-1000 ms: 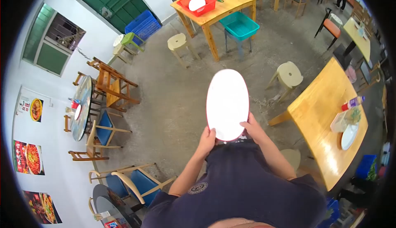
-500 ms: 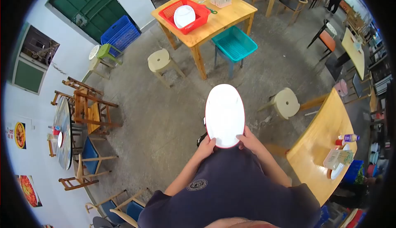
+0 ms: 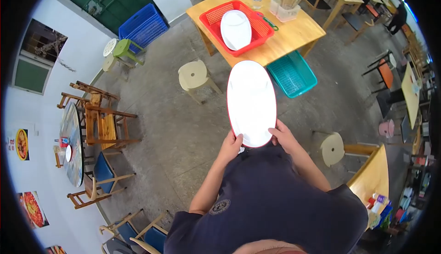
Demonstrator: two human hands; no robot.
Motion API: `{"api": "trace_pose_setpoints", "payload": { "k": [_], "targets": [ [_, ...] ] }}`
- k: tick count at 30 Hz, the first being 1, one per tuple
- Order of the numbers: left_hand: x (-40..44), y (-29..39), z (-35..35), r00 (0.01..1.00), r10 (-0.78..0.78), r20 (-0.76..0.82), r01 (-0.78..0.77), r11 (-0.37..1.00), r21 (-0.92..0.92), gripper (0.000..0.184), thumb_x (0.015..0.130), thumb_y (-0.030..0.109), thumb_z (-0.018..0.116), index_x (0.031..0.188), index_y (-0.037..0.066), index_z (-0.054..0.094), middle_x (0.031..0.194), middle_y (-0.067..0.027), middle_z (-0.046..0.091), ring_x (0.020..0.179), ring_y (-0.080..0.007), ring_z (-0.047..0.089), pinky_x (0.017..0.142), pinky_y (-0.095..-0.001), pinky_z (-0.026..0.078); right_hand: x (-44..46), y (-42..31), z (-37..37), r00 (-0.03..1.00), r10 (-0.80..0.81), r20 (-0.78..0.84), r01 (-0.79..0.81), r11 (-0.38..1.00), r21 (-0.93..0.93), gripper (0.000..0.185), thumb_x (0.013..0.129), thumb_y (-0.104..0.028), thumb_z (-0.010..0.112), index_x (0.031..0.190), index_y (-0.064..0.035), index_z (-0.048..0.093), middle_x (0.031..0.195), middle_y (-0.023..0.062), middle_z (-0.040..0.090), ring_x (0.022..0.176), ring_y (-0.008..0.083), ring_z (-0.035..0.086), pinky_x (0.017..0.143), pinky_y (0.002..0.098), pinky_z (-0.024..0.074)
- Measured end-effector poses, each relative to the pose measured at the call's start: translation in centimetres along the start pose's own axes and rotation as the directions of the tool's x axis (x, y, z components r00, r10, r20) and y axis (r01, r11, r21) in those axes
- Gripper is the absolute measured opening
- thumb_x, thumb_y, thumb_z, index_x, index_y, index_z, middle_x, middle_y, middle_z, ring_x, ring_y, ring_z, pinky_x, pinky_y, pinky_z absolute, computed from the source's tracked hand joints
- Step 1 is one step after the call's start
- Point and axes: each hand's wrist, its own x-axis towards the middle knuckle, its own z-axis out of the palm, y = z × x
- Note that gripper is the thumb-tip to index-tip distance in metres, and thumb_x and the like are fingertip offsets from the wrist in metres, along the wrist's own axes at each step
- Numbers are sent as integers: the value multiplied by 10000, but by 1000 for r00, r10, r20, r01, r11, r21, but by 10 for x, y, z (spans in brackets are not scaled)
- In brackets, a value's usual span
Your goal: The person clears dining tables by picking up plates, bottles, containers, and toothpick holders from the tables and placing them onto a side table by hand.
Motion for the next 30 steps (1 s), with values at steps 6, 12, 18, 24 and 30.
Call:
{"api": "trace_pose_setpoints", "payload": {
  "k": [6,12,18,24,30],
  "targets": [
    [87,24,9,997,-40,-68,35,996,-83,331,929,187,468,1197,-5,437,836,-38,554,569,-70,482,478,-218,419,106,-68,-32,996,-7,92,17,994,-110,425,867,-100,504,1285,-36,455,797,9,554,531,62,466,461,202,389],
    [230,104,13,973,-71,-221,59,996,-61,262,951,218,435,1120,19,462,709,-20,531,524,-82,493,455,-225,407,249,-148,-74,978,30,205,4,987,-161,390,867,-105,495,1246,-34,440,726,39,560,514,97,510,461,231,430],
    [383,126,-11,945,47,-325,-5,992,130,199,953,134,372,1071,5,467,694,-57,553,483,-108,519,408,-246,427,387,-195,-89,978,1,210,48,972,-228,328,845,-55,444,1170,-21,412,746,91,575,503,130,550,418,270,452],
    [456,149,-31,934,-51,-355,135,967,218,192,930,110,383,1054,-8,470,731,-100,594,495,-138,559,405,-259,450,447,-205,-82,993,47,109,-22,974,-224,372,862,-80,452,1218,-6,367,784,103,589,505,140,562,433,279,485],
    [470,139,-35,913,-119,-391,214,954,209,186,915,94,406,1048,-24,461,727,-129,603,466,-161,571,375,-276,456,467,-205,-78,986,130,101,-86,931,-355,416,872,-90,452,1251,4,308,776,119,597,514,159,583,437,278,501]
  ]
}}
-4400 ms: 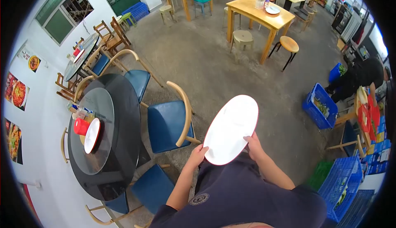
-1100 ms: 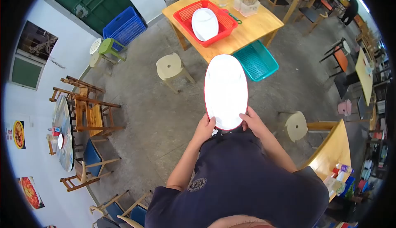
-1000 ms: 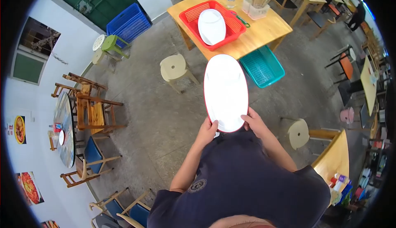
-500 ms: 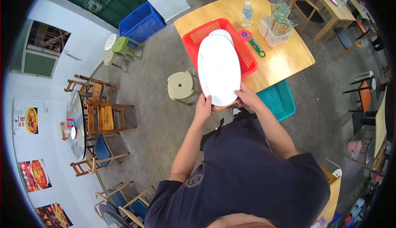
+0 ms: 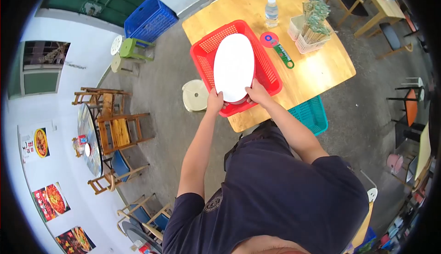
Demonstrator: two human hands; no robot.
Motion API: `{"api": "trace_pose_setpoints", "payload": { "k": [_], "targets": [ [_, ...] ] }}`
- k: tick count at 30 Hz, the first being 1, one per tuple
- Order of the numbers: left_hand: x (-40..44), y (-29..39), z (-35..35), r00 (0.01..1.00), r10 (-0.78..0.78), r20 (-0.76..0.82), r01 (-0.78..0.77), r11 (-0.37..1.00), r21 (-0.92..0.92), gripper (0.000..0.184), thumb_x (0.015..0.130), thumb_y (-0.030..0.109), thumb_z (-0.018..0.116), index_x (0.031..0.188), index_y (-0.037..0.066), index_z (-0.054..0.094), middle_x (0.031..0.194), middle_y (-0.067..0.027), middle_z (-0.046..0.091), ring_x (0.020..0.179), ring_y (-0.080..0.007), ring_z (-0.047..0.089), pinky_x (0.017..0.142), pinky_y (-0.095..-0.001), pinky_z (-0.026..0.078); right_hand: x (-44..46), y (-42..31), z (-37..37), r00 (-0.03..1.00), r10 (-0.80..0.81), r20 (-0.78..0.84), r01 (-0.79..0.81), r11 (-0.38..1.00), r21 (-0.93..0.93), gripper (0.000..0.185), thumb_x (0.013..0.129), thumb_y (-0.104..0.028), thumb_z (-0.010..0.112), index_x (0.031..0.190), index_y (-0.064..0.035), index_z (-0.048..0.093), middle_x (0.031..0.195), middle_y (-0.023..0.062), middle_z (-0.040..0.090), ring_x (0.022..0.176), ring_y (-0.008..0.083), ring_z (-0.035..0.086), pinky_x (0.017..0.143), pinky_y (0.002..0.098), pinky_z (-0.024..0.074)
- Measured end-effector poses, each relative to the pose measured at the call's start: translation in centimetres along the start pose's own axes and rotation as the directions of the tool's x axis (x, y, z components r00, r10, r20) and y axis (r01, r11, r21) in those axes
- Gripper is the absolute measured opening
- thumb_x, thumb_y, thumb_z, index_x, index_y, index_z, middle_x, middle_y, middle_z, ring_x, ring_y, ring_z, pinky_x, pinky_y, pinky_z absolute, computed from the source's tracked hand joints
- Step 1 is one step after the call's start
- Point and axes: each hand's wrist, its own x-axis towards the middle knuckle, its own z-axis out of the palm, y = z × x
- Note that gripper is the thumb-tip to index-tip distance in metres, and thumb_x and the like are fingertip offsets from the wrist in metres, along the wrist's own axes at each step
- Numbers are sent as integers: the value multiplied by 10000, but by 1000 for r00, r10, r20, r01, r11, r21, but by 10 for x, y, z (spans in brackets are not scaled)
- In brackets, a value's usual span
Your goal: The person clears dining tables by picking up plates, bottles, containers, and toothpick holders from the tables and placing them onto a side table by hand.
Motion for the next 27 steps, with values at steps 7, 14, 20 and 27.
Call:
{"api": "trace_pose_setpoints", "payload": {
  "k": [7,14,20,27],
  "targets": [
    [15,-3,-1,992,-121,41,108,968,228,258,842,65,434,1029,-113,427,642,-223,607,489,-268,634,405,-348,519,13,-6,-16,916,257,307,-306,944,124,418,885,-100,443,1262,-25,279,1145,187,464,619,238,603,529,351,544],
    [6,29,14,971,-239,-26,224,859,461,475,762,48,395,1188,-148,321,816,-300,621,525,-306,646,488,-371,545,24,4,-11,925,303,231,-318,948,29,482,873,-107,466,1275,-30,210,1079,171,460,576,215,572,502,349,551],
    [8,32,9,965,-262,2,223,825,519,582,773,107,424,1278,-139,271,877,-289,626,554,-287,654,546,-363,547,2,-15,0,965,259,36,-255,963,-86,614,855,-84,453,1339,-5,84,809,162,568,533,206,577,480,357,552],
    [-96,9,-34,997,-4,72,4,1000,1,387,898,219,500,1242,43,489,697,-47,579,487,-106,533,466,-248,457,5,-15,7,981,185,51,-171,962,-213,704,848,-54,458,1380,-106,-1,663,171,578,489,241,589,436,383,542]
  ]
}}
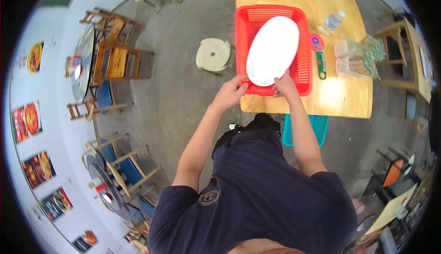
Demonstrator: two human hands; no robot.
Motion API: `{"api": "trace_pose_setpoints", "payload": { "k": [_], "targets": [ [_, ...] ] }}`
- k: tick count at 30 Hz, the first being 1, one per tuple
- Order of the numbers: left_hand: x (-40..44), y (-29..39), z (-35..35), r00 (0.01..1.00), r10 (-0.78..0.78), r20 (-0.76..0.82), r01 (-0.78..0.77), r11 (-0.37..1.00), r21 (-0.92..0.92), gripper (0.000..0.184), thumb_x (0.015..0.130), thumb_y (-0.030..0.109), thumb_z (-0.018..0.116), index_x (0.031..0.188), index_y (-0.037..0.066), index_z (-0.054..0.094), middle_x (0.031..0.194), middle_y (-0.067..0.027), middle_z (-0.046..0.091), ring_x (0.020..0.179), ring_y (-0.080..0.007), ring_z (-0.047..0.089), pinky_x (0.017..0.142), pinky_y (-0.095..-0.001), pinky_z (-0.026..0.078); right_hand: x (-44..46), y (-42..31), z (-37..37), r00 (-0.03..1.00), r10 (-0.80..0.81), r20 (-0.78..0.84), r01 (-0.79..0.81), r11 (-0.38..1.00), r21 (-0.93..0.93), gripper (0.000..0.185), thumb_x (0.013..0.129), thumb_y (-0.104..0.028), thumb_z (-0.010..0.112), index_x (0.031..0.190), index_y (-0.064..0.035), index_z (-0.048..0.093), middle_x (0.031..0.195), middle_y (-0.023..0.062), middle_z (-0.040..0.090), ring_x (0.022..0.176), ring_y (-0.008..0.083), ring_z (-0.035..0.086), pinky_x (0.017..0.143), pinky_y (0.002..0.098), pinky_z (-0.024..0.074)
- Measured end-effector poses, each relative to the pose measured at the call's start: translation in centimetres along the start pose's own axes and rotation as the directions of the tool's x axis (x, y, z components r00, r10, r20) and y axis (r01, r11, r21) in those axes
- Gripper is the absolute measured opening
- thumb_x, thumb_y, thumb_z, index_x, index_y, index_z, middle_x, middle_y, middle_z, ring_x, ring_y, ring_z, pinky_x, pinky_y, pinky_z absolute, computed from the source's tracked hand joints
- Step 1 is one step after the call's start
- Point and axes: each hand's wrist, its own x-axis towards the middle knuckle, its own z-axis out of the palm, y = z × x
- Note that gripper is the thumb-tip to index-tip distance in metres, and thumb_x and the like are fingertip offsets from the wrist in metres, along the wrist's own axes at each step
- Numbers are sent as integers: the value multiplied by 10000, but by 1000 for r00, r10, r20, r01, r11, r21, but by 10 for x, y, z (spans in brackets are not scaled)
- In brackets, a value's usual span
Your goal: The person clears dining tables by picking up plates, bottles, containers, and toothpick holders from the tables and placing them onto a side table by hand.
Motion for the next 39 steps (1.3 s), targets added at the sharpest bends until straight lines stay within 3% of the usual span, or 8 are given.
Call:
{"api": "trace_pose_setpoints", "payload": {
  "k": [9,16,21,23,29,33,35,39],
  "targets": [
    [-194,-354,39,733,-393,-555,266,917,-298,338,803,237,505,1049,29,607,1015,-198,628,956,-352,602,832,-409,471,20,59,49,705,-708,-40,681,691,-244,341,861,-26,504,1202,-8,514,755,39,521,662,113,481,606,251,421],
    [-439,-594,147,416,-900,-129,863,436,-254,368,726,202,526,976,-32,660,1107,-259,584,1064,-367,568,898,-408,450,-47,57,229,725,-502,472,682,624,-383,284,865,-71,506,1142,-51,563,764,37,559,650,94,506,583,233,424],
    [-550,-630,182,-59,-970,-234,529,169,-832,345,734,188,518,955,-34,665,1087,-261,595,1075,-360,566,897,-421,447,-143,97,446,351,-310,883,935,173,-311,309,819,-81,532,1121,-29,574,807,54,613,724,137,576,671,273,472],
    [-539,-661,210,-87,-957,-275,423,215,-880,319,745,190,505,904,-33,667,992,-251,627,975,-351,609,830,-418,472,-158,122,516,137,-158,978,986,111,-121,300,822,-97,533,1110,-25,576,793,56,612,736,144,586,675,278,478],
    [-491,-598,219,98,-970,-222,46,227,-973,300,775,199,477,876,-18,657,863,-230,654,809,-324,648,745,-433,496,-186,196,673,300,211,930,881,314,-355,218,836,-121,526,1015,-23,602,776,69,607,723,153,590,649,292,484],
    [-461,-599,260,-114,-993,-11,-74,20,-997,325,782,225,475,906,-17,653,894,-227,654,815,-356,645,732,-447,502,-56,279,719,533,395,749,844,-178,-506,215,811,-144,507,908,-1,634,750,110,652,561,226,600,506,363,479],
    [-495,-581,259,144,-979,143,-345,-185,-920,321,777,209,475,921,-24,641,838,-204,653,751,-348,651,654,-439,516,-88,272,728,728,539,424,663,-394,-637,239,876,-213,529,825,-4,635,742,124,646,555,241,596,503,380,493],
    [-515,-631,326,363,-930,57,163,4,-987,309,790,212,500,981,2,623,742,-152,629,574,-254,604,527,-365,491,-99,302,765,740,577,345,614,-372,-696,200,855,-201,556,881,-25,648,791,144,654,623,242,628,560,361,516]
  ]
}}
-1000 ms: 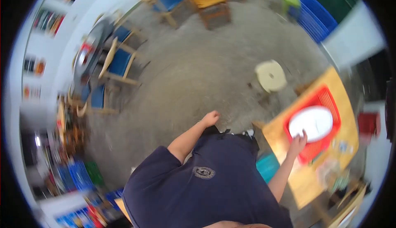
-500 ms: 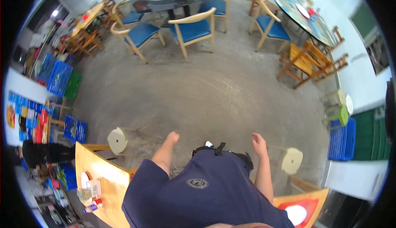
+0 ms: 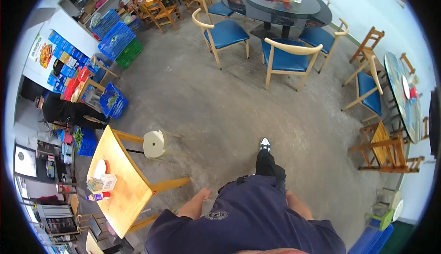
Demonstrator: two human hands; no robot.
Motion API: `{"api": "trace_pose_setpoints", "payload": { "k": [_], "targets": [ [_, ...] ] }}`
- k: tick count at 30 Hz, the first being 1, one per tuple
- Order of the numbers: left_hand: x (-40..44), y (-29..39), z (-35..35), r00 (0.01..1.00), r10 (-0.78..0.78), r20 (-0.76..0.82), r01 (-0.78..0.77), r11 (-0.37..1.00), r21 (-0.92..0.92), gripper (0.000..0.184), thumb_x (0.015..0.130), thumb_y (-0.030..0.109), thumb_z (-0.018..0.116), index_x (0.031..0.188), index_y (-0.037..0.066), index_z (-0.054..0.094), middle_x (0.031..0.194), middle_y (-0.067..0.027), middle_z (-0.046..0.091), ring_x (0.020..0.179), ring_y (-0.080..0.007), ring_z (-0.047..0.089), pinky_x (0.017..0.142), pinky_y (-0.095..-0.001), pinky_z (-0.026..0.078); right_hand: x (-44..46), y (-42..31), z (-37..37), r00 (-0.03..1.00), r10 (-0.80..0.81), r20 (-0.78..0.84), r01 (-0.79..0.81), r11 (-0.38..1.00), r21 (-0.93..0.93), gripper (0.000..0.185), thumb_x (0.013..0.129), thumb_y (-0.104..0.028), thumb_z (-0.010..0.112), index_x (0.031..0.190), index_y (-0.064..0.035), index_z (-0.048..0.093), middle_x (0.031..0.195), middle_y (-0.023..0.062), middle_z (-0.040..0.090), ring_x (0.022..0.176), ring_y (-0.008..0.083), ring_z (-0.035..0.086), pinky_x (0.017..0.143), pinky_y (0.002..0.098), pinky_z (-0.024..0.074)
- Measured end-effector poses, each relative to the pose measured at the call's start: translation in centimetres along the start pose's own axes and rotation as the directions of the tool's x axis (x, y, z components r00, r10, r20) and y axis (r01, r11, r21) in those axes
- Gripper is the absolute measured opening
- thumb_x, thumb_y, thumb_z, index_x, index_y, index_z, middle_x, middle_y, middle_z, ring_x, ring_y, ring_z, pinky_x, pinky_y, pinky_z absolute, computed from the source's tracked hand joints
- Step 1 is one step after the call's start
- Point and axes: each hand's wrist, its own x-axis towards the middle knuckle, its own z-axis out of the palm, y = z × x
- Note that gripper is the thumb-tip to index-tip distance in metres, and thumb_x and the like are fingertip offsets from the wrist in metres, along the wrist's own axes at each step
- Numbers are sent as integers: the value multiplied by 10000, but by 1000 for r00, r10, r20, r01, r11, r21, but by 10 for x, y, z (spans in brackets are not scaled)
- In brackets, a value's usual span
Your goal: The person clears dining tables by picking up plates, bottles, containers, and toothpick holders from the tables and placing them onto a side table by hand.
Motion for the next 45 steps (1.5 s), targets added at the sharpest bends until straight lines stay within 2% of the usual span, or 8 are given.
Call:
{"api": "trace_pose_setpoints", "payload": {
  "k": [7,9,12,16,27,34,40,45],
  "targets": [
    [-7,160,-144,971,-188,-147,56,779,-625,675,894,503,370,1293,-38,421,1229,-238,523,1103,-338,532,870,-430,442,226,-80,-62,930,-365,-50,363,887,287,184,824,-174,581,928,-43,658,847,147,661,702,256,652,617,354,530],
    [5,228,-205,900,-88,-426,-92,918,-385,683,875,510,408,1267,-47,457,1320,-254,443,1172,-358,488,942,-412,412,95,-185,-119,769,-561,306,459,152,-875,249,777,-167,602,992,-54,657,917,135,664,791,280,659,688,358,531],
    [-27,298,-283,895,200,-399,-163,979,124,477,882,399,480,1169,25,555,1135,-195,589,1085,-296,553,911,-382,431,84,-273,-172,828,-557,66,408,519,-751,203,788,-186,565,928,-70,656,929,140,649,824,306,630,707,425,519],
    [-20,311,-333,701,83,-708,-565,671,-481,269,875,211,525,1039,10,597,958,-135,629,939,-220,587,821,-329,460,85,-378,-206,837,-468,-283,465,882,-81,186,814,-212,548,886,-64,634,868,112,635,750,250,616,665,409,508],
    [72,56,-322,977,-137,-166,110,980,-166,319,808,319,497,877,40,636,793,-148,624,719,-273,630,665,-398,502,53,-553,-78,818,-545,182,516,558,-649,251,845,-247,486,947,-42,588,827,131,607,718,242,595,630,428,493],
    [139,-3,-503,979,192,-76,-138,882,450,328,756,306,554,976,89,666,945,-152,669,878,-312,648,763,-430,514,32,-668,16,865,-407,-294,396,913,-98,337,833,-234,468,1080,-40,591,888,152,641,751,286,635,607,440,520],
    [147,75,-733,847,-272,-457,-387,275,-880,191,818,212,525,808,39,606,737,-86,610,606,-180,560,522,-333,451,-30,-801,57,908,-416,-48,399,895,-198,330,867,-258,478,1085,-27,566,957,171,630,837,301,625,716,451,529],
    [90,195,-881,838,204,-506,-544,255,-799,318,920,310,517,1169,113,511,1026,-59,604,901,-151,584,713,-301,474,10,-888,110,895,-434,-104,395,878,-270,408,824,-321,520,1127,-56,588,985,145,643,900,292,620,731,413,508]
  ]
}}
